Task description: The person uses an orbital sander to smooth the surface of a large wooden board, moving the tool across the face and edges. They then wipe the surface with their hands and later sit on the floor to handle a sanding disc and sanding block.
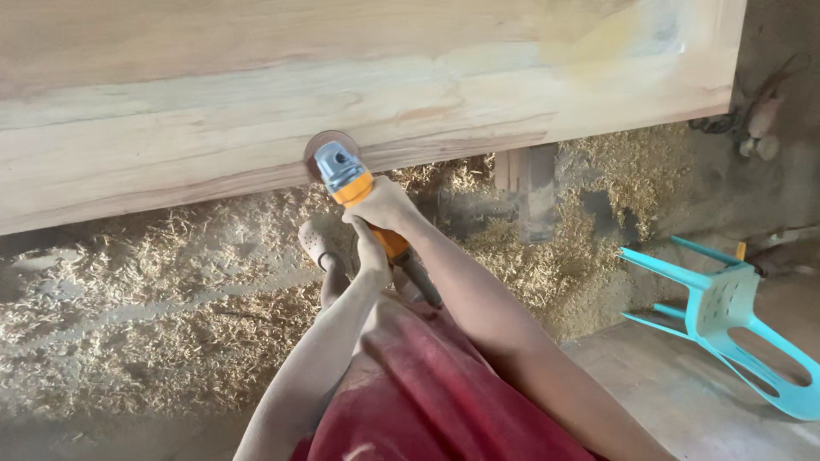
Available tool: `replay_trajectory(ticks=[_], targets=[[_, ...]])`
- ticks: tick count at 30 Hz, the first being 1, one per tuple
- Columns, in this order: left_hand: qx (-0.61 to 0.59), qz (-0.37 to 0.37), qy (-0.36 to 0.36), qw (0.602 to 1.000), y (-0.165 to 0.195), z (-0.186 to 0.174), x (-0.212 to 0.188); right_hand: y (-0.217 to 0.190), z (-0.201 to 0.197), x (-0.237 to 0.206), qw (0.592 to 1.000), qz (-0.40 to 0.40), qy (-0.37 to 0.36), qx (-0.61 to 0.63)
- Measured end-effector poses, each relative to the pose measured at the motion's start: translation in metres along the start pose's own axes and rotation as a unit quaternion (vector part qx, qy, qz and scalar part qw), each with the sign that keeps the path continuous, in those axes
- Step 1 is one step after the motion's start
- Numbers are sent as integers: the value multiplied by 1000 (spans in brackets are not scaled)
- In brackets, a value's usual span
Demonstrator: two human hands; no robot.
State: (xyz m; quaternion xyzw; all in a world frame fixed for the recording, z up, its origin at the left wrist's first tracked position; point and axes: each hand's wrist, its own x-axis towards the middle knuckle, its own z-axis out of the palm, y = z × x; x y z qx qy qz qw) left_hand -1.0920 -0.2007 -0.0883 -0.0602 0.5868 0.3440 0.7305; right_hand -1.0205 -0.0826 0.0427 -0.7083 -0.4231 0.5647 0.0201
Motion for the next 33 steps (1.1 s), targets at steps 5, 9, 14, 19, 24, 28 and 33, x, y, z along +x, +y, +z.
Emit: replay_trajectory(ticks=[5,9,14,19,24,28,33], targets=[[4,-12,-66,998,-29,47,-10,47,-37,-10,991,-18,56,123],[34,7,-83,996,-49,95,-19,92,-74,-9,987,23,75,143],[235,-58,-182,953,-80,153,-27,169,-122,-16,951,41,152,268],[374,-77,-176,907,-119,229,-33,236,-188,-34,904,88,189,374],[354,-56,-141,923,-128,231,-36,243,-190,-31,906,101,183,369],[287,-42,-149,945,-111,193,-31,214,-154,-19,920,32,169,353],[230,-21,-147,962,-83,160,-25,174,-123,-12,921,8,145,363]])
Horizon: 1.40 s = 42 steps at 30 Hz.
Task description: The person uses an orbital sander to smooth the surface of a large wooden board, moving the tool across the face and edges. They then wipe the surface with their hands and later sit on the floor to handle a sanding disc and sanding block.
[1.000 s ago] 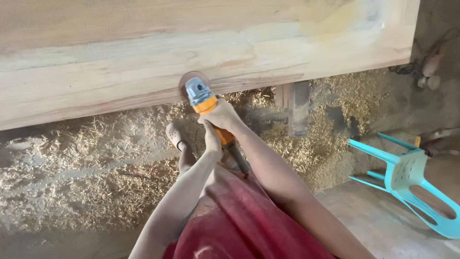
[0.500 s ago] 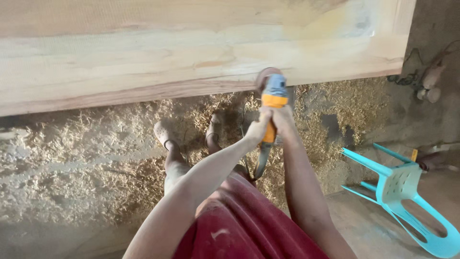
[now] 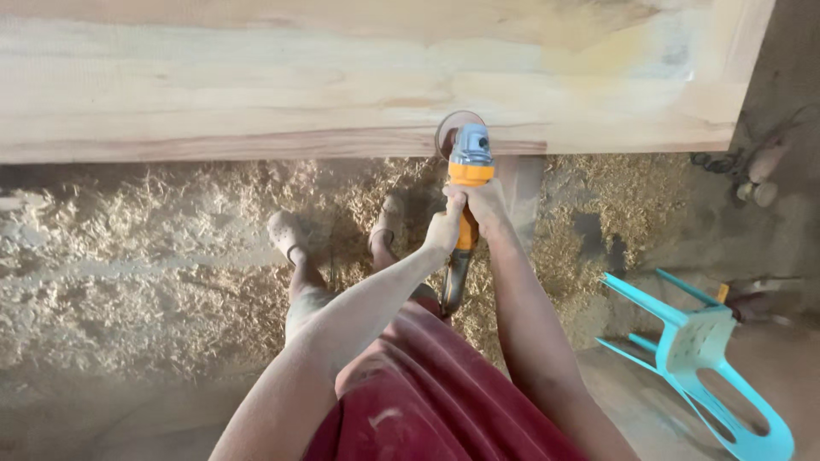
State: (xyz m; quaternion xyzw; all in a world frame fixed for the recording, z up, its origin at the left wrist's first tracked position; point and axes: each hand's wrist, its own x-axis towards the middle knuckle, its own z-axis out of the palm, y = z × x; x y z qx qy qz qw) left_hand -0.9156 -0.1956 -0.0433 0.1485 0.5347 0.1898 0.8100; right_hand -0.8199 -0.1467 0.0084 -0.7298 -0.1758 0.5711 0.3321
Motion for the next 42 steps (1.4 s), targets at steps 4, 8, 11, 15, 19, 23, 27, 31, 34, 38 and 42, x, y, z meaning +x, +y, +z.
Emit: replay_trajectory(ticks=[4,8,11,15,19,23,27,31,34,38,42], targets=[[-54,-12,-3,998,7,-40,-14,1,45,-11,1000,15,-10,-6],[-60,2,11,998,17,-85,-26,0,95,-20,999,13,-31,-7],[-60,16,15,998,25,-125,-34,-2,137,-24,998,-10,-44,-33],[-120,38,28,992,40,-167,-45,-7,190,-32,997,3,-37,-70],[-146,73,36,986,52,-202,-64,-9,234,-41,994,4,-36,-108],[-137,51,63,987,65,-241,-79,-6,278,-47,991,-39,-86,-95],[-114,51,90,988,75,-276,-85,-5,318,-49,986,-16,-78,-145],[-88,65,110,988,82,-308,-95,-5,355,-57,981,-43,-103,-160],[-150,79,94,981,86,-330,-107,-9,384,-65,977,-46,-120,-170],[-193,80,89,974,94,-358,-124,-17,423,-78,970,-53,-138,-190],[-186,59,137,971,97,-384,-132,-27,453,-89,933,24,-114,-341]])
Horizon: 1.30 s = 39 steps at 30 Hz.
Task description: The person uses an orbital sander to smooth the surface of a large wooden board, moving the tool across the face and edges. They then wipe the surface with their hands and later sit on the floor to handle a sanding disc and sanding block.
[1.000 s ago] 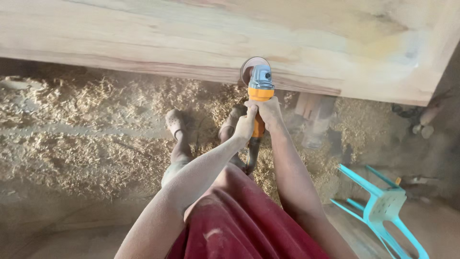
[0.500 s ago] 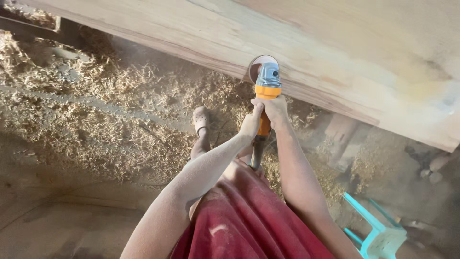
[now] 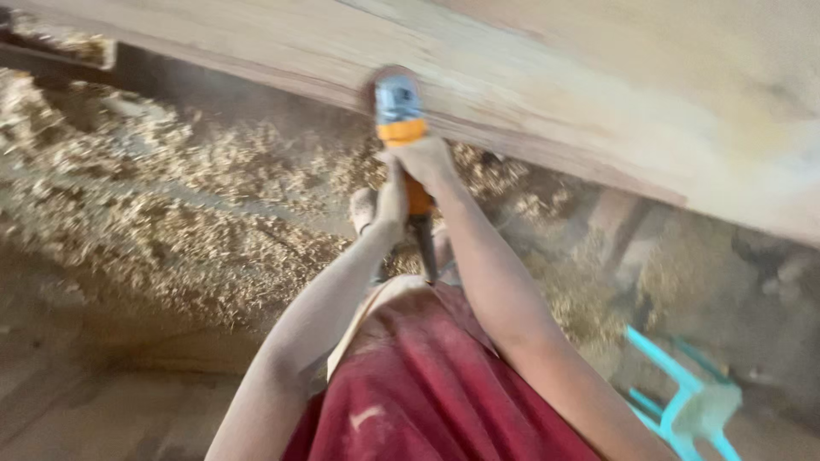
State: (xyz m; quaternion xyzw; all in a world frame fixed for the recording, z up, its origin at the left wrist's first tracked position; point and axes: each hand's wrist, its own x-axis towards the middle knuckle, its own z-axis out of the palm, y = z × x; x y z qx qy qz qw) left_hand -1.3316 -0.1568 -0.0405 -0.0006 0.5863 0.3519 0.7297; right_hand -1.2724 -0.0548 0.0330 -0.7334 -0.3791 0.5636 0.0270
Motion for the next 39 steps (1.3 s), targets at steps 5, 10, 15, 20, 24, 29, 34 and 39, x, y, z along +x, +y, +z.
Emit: replay_trajectory(ticks=[5,10,15,20,24,29,34,39], targets=[[36,-9,131,991,-29,3,16,8,-18,-6,997,-19,-57,-40],[-23,45,76,996,-109,53,31,68,-82,-12,995,-75,-11,-64],[-37,-26,-10,999,-173,109,30,138,-149,-22,999,-38,27,-2],[-43,-38,-86,995,-215,170,27,195,-211,-26,993,-33,50,100],[10,-39,-90,995,-236,229,26,234,-266,-21,992,5,70,106],[214,-147,-148,954,-260,320,3,303,-338,-37,964,46,95,244],[316,-124,-186,922,-281,405,2,360,-408,-32,932,43,146,329],[377,-82,-161,908,-274,425,12,366,-420,-16,879,-8,132,458]])
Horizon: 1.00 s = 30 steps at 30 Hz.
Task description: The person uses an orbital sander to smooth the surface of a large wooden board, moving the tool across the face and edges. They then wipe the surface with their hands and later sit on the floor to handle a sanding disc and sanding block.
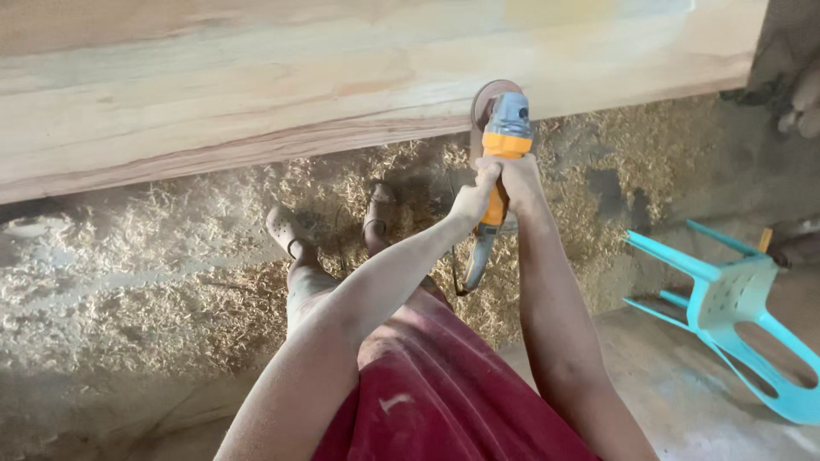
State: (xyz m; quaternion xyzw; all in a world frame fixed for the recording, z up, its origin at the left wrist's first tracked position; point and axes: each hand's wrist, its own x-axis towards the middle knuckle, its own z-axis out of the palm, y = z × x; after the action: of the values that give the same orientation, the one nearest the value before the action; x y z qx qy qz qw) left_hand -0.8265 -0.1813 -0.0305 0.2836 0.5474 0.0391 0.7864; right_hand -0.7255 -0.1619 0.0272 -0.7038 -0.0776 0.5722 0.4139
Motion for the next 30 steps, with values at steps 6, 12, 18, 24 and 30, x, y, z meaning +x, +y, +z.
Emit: replay_trajectory(ticks=[6,12,18,24,30], targets=[[-155,-6,22,988,-20,-57,-25,25,64,-5,995,-16,10,-102],[-203,32,35,978,-49,-116,-36,52,127,-19,993,-1,-14,-115],[-205,44,31,977,-76,-178,-57,71,196,-44,993,-19,-22,-115],[-210,62,21,975,-81,-250,-79,82,270,-64,989,-29,-21,-141],[-172,63,76,980,-92,-293,-106,98,320,-83,986,-7,-28,-166]])
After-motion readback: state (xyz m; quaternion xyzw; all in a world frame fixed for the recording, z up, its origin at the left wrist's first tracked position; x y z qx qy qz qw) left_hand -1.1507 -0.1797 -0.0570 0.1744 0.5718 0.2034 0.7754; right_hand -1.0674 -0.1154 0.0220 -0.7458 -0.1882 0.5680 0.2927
